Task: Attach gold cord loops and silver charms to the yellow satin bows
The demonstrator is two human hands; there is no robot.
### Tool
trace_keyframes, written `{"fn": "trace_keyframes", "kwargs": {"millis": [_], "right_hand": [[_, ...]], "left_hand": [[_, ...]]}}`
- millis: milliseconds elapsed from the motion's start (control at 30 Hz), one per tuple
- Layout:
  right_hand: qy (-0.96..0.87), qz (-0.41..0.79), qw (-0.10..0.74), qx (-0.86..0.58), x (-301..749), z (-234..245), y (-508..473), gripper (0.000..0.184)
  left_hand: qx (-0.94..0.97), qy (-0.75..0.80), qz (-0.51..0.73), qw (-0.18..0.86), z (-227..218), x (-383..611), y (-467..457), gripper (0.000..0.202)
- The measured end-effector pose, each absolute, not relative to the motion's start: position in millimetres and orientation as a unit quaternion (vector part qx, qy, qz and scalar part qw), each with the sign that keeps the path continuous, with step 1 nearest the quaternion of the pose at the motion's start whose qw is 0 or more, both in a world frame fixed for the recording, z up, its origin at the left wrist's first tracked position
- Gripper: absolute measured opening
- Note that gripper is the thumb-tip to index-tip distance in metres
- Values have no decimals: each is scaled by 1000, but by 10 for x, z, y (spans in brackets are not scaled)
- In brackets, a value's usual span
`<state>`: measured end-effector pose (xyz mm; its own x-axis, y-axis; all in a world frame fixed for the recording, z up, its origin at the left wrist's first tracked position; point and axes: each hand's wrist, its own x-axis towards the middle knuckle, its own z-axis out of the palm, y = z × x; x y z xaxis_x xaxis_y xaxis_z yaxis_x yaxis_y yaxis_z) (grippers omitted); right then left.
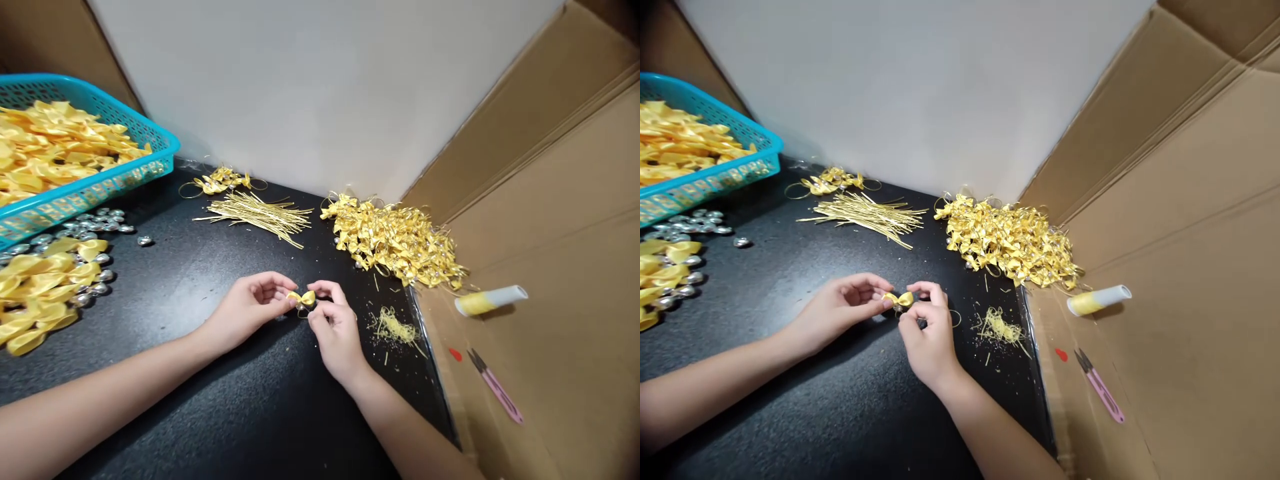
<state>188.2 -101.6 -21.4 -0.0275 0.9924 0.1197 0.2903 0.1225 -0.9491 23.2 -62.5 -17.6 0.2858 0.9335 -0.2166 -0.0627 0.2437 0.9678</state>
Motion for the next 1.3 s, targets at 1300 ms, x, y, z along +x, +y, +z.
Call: {"fn": "trace_keyframes", "kwargs": {"millis": [1300], "right_hand": [[-605, 385, 466, -518, 1860, -247, -1089, 23]], "left_hand": [[497, 477, 398, 606, -172, 252, -696, 14]]}}
